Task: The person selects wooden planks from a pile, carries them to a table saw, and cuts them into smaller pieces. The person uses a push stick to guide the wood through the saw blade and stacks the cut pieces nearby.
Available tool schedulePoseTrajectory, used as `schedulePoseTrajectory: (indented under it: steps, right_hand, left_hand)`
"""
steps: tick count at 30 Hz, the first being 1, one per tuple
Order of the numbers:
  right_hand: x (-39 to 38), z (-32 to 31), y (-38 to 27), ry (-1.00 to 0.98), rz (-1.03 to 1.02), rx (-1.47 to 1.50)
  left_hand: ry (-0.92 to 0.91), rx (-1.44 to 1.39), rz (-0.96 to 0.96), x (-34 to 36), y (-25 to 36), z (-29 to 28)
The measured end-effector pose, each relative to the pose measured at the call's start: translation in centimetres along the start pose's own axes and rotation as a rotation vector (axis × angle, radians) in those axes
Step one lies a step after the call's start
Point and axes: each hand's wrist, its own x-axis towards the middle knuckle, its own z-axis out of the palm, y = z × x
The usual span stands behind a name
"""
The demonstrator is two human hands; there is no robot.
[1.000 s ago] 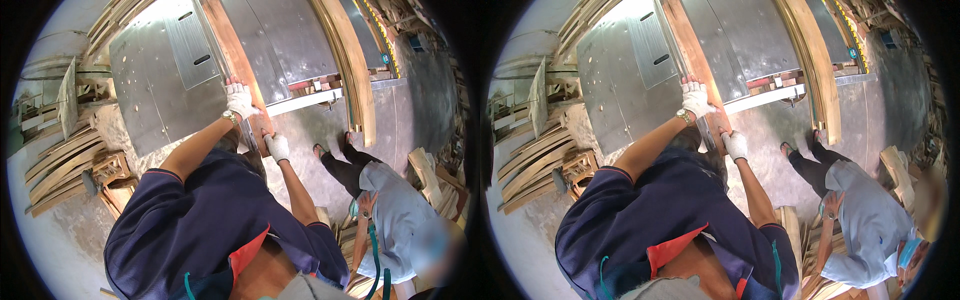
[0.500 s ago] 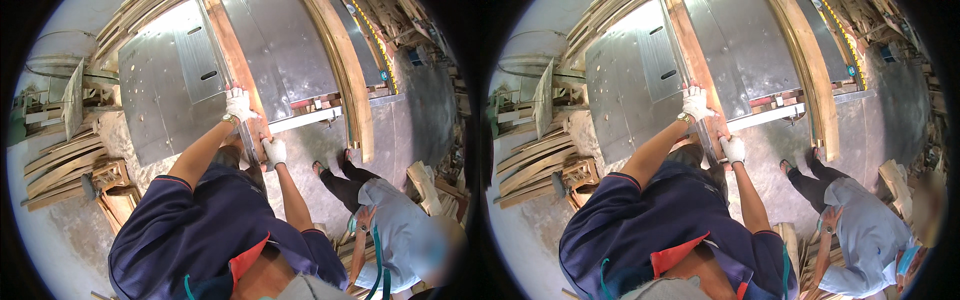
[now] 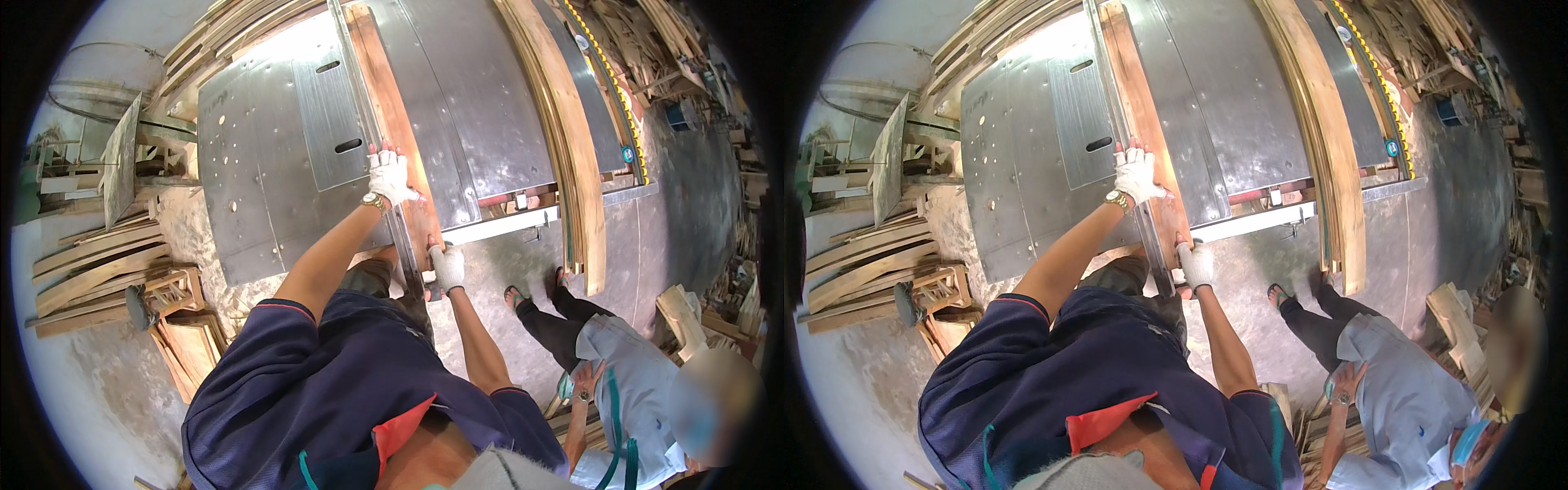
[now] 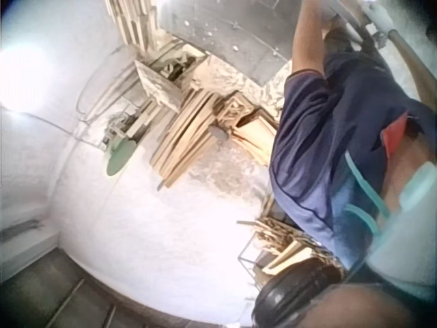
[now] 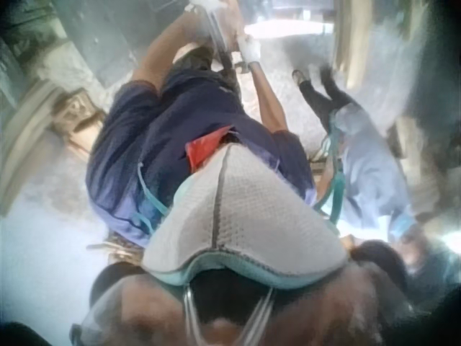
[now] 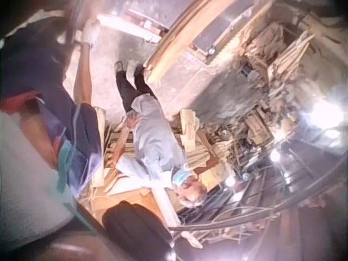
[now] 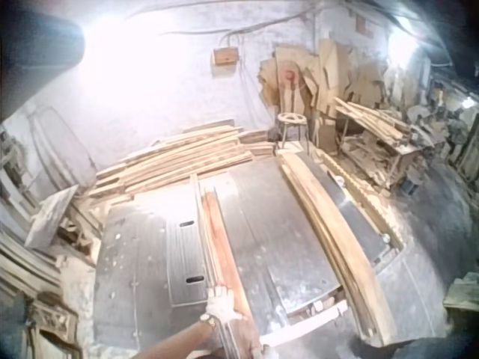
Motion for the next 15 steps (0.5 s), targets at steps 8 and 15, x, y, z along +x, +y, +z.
schedulePoseTrajectory:
  steps: [8, 15]
  right_hand:
    - [3.6, 0.8, -3.0, 0.013, -0.072, -0.194]
    - [2.1, -0.4, -5.7, -0.002, -0.177, -0.140]
  left_hand:
    - [0.011, 0.034, -0.008, 3.4, -3.0, -1.7]
    - [0.119, -0.161, 0.058, 2.7, -4.9, -3.0]
